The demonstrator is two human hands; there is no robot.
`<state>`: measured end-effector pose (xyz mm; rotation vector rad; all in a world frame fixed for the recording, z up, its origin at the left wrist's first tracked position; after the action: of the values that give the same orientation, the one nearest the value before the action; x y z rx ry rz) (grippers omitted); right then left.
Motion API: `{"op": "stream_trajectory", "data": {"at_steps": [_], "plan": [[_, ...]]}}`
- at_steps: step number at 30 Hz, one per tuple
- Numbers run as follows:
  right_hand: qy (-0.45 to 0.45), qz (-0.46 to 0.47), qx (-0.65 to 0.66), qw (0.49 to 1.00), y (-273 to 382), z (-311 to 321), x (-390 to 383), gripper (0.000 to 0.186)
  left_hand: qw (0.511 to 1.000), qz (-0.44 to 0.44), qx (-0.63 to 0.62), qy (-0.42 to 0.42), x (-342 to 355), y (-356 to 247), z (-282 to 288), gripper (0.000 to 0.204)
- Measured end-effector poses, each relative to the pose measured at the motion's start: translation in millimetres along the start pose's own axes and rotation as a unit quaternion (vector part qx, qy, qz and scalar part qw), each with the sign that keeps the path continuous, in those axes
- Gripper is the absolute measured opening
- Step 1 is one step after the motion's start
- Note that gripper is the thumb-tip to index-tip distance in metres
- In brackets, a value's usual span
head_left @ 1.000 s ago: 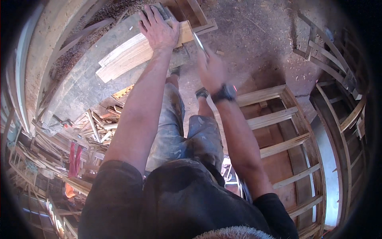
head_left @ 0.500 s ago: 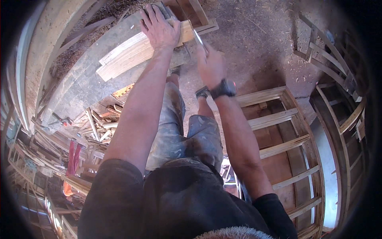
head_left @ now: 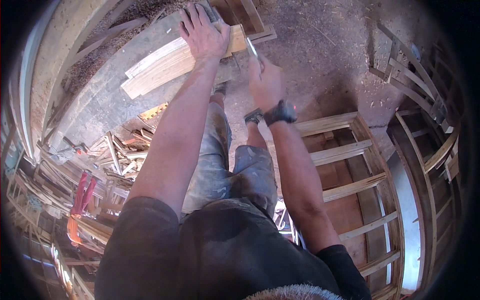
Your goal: The person picks up a nail from a wooden tray, positions a wooden board onto a frame, and hammers the nail into the wood. They use a chisel and hammer to carve a notch in a piece of wood and then use a hand saw to cut through the end of a board.
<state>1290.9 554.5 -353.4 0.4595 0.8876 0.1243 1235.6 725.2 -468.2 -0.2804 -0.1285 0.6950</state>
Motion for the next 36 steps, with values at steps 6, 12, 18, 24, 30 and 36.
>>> {"op": "stream_trajectory", "data": {"at_steps": [6, 12, 18, 24, 30, 36], "plan": [[0.038, -0.045, 0.064, 0.996, -9.7, 16.1, -71.6, 0.043, 1.0, 0.002, 0.016, -0.006, -10.1, 19.2, 0.4, 0.079], [0.032, -0.037, 0.058, 0.997, -25.0, 37.5, -82.0, 0.04, 1.0, -0.009, 0.022, -0.019, -3.7, 8.7, -3.4, 0.081], [0.009, 0.002, 0.041, 0.999, 16.8, -7.1, 15.3, 0.038, 1.0, -0.009, 0.01, -0.011, 1.4, 11.0, -1.1, 0.083], [0.05, -0.079, 0.079, 0.992, -22.6, 46.4, -123.7, 0.043, 1.0, -0.009, 0.011, 0.012, -6.2, 16.5, 4.4, 0.082], [0.002, -0.027, 0.011, 1.0, 0.4, 9.0, -9.3, 0.038, 1.0, -0.021, 0.0, 0.004, 1.3, -4.4, -0.1, 0.081], [0.017, -0.051, 0.055, 0.997, -1.8, 12.0, -64.7, 0.039, 1.0, -0.002, -0.002, -0.001, -9.2, 15.6, 2.4, 0.079]]}}
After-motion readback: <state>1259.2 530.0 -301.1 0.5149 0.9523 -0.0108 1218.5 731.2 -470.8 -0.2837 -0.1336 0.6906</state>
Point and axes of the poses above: each hand's wrist, its own x-axis towards the middle knuckle, its own z-axis out of the back of the hand, y = z × x, the point moved 1 cm from there along x, towards the middle knuckle, and after that the axes turned 13 degrees about -z, right-handed, at the moved point
